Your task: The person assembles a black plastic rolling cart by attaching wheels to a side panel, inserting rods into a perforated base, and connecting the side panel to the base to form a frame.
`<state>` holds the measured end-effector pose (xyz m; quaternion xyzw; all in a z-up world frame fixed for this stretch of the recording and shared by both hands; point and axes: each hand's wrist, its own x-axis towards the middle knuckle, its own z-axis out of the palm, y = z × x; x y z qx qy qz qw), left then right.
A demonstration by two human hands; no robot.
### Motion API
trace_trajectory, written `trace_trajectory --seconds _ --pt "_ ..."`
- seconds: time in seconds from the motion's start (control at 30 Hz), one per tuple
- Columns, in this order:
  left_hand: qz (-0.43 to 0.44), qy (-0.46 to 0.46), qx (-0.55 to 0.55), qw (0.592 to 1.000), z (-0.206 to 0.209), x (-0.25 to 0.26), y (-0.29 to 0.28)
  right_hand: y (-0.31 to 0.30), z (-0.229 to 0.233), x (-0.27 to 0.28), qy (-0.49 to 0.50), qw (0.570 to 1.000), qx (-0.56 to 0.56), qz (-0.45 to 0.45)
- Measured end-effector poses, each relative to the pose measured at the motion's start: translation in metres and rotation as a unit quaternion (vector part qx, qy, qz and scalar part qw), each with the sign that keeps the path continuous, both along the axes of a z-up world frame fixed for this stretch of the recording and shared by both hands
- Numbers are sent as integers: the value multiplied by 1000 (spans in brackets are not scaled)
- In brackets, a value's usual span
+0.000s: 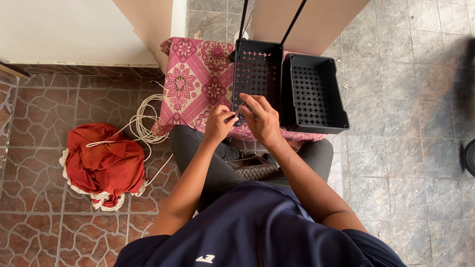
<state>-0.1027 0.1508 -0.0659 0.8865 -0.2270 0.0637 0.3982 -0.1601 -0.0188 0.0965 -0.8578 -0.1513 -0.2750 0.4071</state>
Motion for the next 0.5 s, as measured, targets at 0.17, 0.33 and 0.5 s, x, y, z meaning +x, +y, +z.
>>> trace_trajectory --seconds 0.17,0.33,0.5 --pt "-40 -45 -94 994 9 -2 -3 3 6 10 -9 997 34 62" --pt "-60 157 -120 978 19 -1 0 2 2 15 99 993 41 47" --pt "-79 137 -136 978 22 6 2 2 -16 18 97 986 131 37"
